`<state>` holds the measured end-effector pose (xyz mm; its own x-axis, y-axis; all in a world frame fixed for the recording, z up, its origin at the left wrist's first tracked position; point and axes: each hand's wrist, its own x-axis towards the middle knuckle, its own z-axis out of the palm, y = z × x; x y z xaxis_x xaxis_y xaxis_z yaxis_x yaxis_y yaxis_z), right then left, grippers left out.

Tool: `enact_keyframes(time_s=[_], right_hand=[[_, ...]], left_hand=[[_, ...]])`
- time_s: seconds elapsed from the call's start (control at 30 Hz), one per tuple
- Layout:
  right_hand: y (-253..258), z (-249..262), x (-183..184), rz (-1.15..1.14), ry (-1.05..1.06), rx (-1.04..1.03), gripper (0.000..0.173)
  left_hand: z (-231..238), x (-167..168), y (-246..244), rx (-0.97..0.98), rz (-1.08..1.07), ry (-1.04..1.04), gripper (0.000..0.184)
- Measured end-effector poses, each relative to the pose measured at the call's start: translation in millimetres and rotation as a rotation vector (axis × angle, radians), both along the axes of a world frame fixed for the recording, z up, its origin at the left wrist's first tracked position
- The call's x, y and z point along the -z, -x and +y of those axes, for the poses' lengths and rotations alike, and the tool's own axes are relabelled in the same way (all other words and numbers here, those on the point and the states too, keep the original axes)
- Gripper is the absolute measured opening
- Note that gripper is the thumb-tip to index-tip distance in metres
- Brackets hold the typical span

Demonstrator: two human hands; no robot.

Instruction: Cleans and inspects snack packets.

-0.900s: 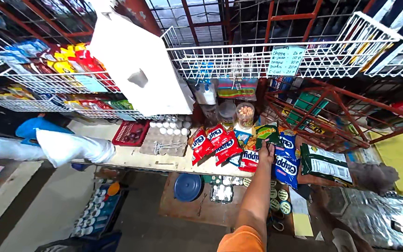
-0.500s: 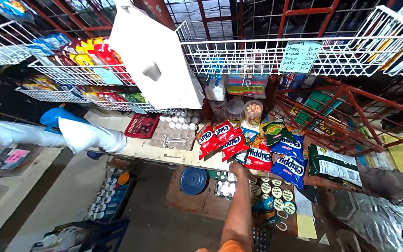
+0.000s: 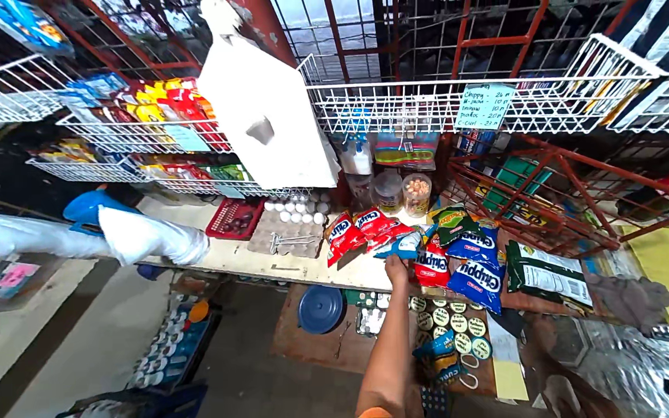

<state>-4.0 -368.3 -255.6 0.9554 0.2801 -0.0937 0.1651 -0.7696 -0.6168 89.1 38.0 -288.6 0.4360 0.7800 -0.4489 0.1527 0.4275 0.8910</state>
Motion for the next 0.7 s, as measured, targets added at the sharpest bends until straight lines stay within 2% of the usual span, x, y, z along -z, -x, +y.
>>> enact_keyframes(time_s=[0.2, 0.3, 0.37, 0.43, 0.5, 0.57, 0.6, 0.67, 0.7], right_hand=[[26, -6, 6, -0.148, -0.106, 0.096, 0.040], [32, -1, 1, 0.014, -0.165, 0.321, 0.046], [25, -1, -3, 0.168, -0.313, 0.544, 0.052], [14, 1, -14, 0.237, -0.515, 0.748, 0.048], [3, 2, -27, 0.303, -0.785, 0.854, 0.046], [-3, 1, -42, 0.415, -1.067, 0.856, 0.050], [-3, -2, -51, 0.495, -1.153, 0.803, 0.059], [5, -12, -64, 0.639, -1.194, 0.653, 0.075], [11, -18, -65, 0.671, -1.168, 0.608, 0.069]], left_hand=[[-27, -53, 6, 0.107, -0.222, -0.055, 0.023], [-38, -82, 23, 0.260, -0.324, -0.108, 0.025], [-47, -105, 42, 0.418, -0.417, -0.056, 0.033], [-61, -131, 65, 0.546, -0.499, 0.092, 0.036], [-79, -150, 86, 0.648, -0.540, 0.249, 0.036], [-100, -157, 103, 0.761, -0.554, 0.356, 0.037], [-112, -155, 111, 0.826, -0.565, 0.405, 0.035], [-133, -135, 124, 0.969, -0.587, 0.524, 0.029], [-143, -123, 130, 1.029, -0.578, 0.587, 0.029]])
